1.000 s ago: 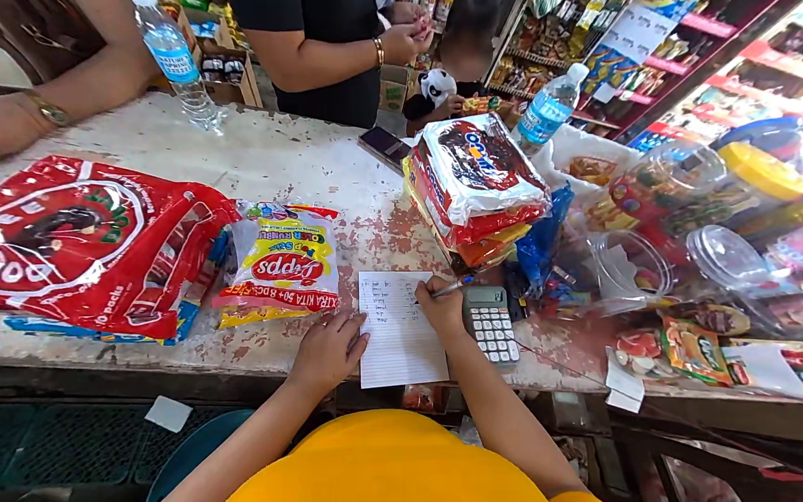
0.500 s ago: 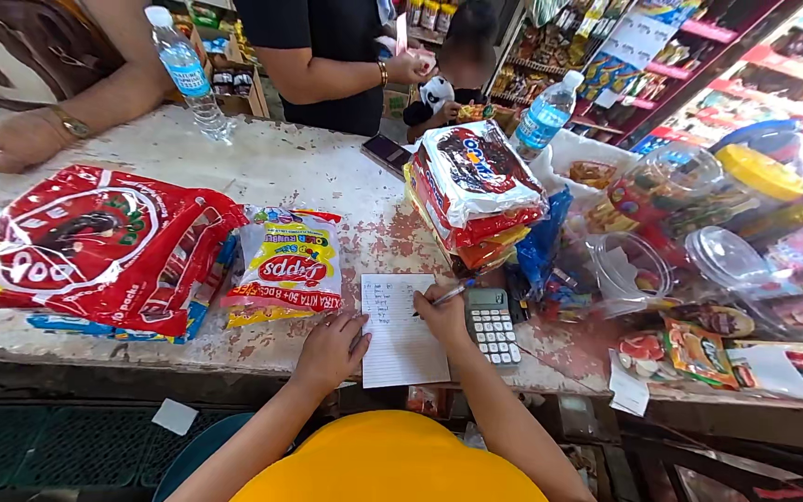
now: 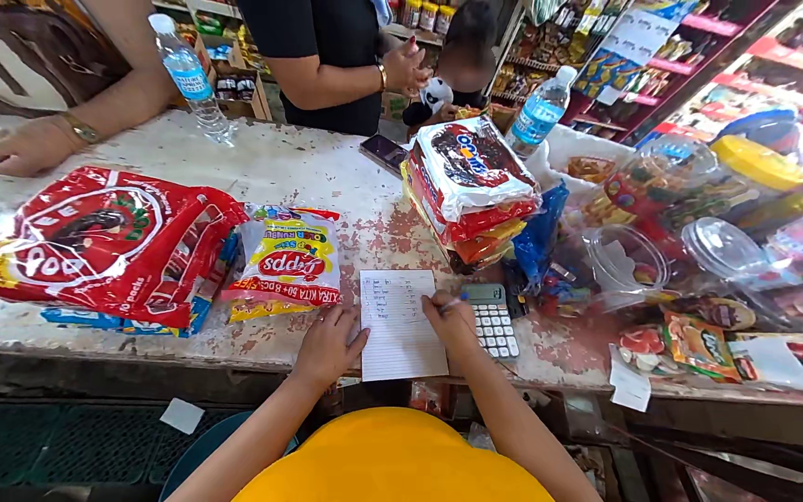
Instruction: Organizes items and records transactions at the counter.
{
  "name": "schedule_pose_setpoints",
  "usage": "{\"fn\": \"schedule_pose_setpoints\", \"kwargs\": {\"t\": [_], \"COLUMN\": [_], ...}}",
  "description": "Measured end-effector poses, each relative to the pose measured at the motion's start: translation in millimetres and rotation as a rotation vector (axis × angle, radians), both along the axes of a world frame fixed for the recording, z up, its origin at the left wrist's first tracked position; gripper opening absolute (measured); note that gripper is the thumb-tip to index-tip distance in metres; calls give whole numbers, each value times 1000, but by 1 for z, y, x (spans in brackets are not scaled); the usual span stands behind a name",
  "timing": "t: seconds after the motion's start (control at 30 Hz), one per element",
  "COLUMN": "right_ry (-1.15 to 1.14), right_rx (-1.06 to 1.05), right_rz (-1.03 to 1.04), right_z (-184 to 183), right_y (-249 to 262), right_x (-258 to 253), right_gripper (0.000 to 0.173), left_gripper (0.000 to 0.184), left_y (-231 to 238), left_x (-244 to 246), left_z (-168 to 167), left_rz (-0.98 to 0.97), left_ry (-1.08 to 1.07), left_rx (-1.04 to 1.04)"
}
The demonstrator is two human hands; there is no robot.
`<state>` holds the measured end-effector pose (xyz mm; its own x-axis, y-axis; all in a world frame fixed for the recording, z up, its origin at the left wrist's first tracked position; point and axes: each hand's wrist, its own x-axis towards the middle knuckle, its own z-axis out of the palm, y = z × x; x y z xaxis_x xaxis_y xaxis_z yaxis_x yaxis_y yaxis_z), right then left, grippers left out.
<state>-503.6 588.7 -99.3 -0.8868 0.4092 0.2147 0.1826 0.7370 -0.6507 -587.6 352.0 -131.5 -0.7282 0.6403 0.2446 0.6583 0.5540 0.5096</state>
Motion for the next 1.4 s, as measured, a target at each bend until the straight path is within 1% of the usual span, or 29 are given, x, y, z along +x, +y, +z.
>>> {"fn": "schedule_pose_setpoints", "kwargs": {"t": [0.07,0.13,0.2,0.3,0.4,0.5,0.6,0.73,0.9,1.13,1.3,1.4], "right_ry": [74,144,128,96,84,75,110,113,167,189,115,182], "right_rx": [-129,-168,-155,-69,53,116,99,157,258,265,105,-4], "right_rz": [1,-33,-139,-269,-312,-350,-380,-373,-352,-326,-313,-265], "right_z": [10,18,24,16,0,-14,-27,-32,-34,-35,-18,-8], "right_y": [11,24,36,53,58,55,51,48,46,46,49,49], "right_x": [11,26,42,66,87,98,100,99,99,101,98,87], "right_gripper": [27,32,39,38,34,39,43,49,49,49,51,46], "left_gripper": [49,48,47,47,46,46,46,46,47,47,48,51], "left_y": [-1,-1,0,1,0,1,1,0,1,1,0,-1], "left_x": [0,0,0,0,-1,-1,-1,-2,-1,1,1,0], "left_z": [-1,-3,-5,-6,-9,-10,-11,-12,-12,-10,-9,-11], "left_rz": [20,27,26,26,21,15,14,8,17,25,12,5], "left_ry": [13,27,56,90,116,135,149,138,178,171,164,166], "left_rx": [18,13,0,-8,11,18,25,14,24,20,16,14]}}
